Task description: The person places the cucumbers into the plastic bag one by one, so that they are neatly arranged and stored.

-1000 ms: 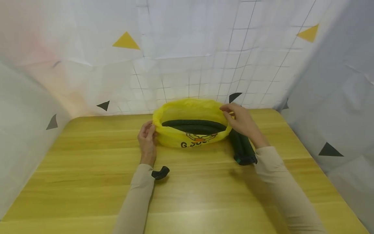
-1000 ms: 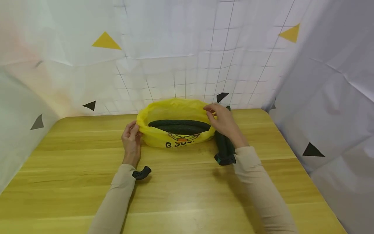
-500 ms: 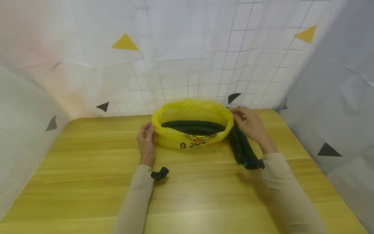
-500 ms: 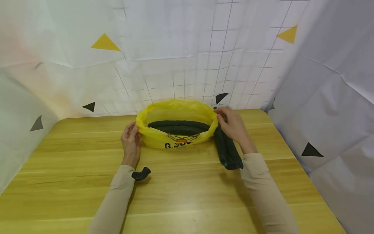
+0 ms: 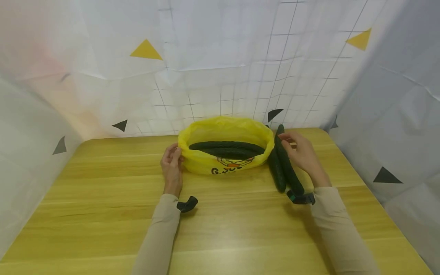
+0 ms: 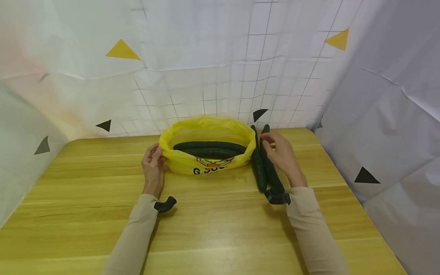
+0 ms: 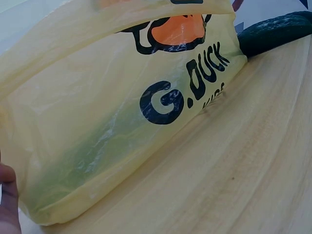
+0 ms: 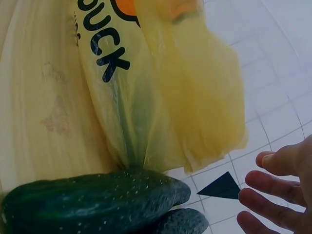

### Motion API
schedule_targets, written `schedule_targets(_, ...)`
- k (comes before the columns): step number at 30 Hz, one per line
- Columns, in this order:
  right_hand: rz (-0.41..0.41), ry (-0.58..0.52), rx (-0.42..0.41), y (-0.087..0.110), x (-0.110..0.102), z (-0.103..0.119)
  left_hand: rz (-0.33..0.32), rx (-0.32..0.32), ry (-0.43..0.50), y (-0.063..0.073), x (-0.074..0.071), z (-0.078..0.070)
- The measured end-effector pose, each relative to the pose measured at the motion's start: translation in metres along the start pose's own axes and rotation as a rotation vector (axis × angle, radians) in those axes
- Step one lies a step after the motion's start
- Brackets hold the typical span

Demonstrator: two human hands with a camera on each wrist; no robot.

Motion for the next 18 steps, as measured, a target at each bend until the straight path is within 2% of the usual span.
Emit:
schedule_targets(5,0.002,-0.003,0.023,0.006,-0.001,-0.005,0.002,0.006,-0.002,0.0,0.001,0.0)
schedule_targets(13,0.023,0.01,0.126,0.016,-0.002,-0.014,0.0,0.003,0.006,0.0,0.001,0.001)
schedule_targets(18,0.024,0.032,0.177,0.018,-0.002,-0.021,-0.009,0.002,-0.026,0.001,0.0,0.0)
Point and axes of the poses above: each hand's wrist, its own y-axis away from the middle knuckle, its own x-axis out of the palm, z = x × y, the point moved 6 cm from there along -y, towards the middle knuckle, and after that the axes turned 14 degrees about -x, right-handed, at the moved point
